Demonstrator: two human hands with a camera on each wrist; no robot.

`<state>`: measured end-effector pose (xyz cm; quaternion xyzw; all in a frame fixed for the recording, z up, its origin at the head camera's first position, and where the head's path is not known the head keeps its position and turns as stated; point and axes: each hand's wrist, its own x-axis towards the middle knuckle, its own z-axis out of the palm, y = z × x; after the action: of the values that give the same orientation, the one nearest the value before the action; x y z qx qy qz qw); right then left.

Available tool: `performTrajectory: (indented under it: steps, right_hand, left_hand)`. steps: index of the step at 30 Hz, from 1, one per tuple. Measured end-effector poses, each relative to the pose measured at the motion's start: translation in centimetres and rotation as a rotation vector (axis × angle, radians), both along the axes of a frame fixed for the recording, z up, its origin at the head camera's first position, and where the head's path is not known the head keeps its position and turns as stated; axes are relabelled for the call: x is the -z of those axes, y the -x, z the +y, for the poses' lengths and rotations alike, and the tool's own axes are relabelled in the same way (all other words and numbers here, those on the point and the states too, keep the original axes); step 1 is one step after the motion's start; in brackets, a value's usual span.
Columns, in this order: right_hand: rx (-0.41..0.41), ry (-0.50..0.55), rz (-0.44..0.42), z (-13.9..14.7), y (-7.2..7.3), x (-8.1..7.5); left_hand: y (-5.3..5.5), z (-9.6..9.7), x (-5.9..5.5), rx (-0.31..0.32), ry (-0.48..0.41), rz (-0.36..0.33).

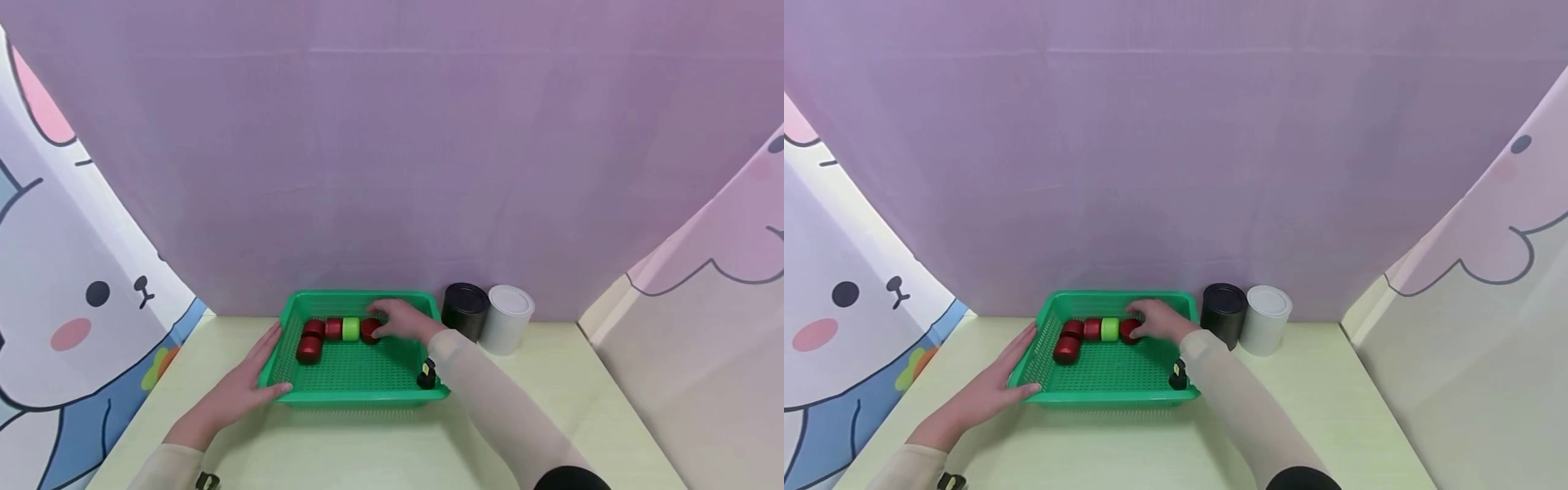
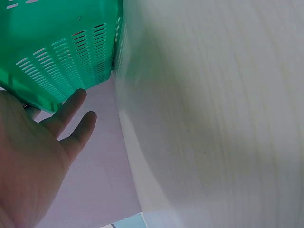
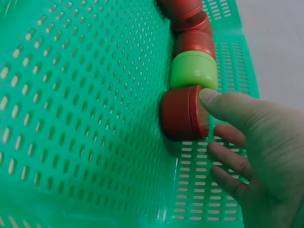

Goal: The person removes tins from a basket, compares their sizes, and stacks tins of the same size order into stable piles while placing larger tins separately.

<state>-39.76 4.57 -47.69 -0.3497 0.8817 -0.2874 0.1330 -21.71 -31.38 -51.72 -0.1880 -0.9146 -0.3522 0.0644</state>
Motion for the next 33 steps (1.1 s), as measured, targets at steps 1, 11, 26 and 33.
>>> performTrajectory:
  steps: [1, 11, 26, 33]
  right_hand:
    - [-0.002, -0.001, 0.002, 0.0, 0.0, 0.0]
    - [-0.031, -0.027, 0.050, -0.1, 0.2, 0.7]
    - [-0.026, -0.099, 0.043, -0.2, 0.3, 1.2]
    - [-0.003, -0.090, -0.025, -0.2, 0.3, 1.4]
  left_hand:
    - [0.0, 0.0, 0.0, 0.000, 0.000, 0.002]
    - [-0.1, 0.1, 0.0, -0.002, -0.009, -0.013]
    - [0.1, -0.1, 0.1, -0.007, 0.004, -0.011]
    - [0.1, 0.0, 0.0, -0.008, 0.003, -0.019]
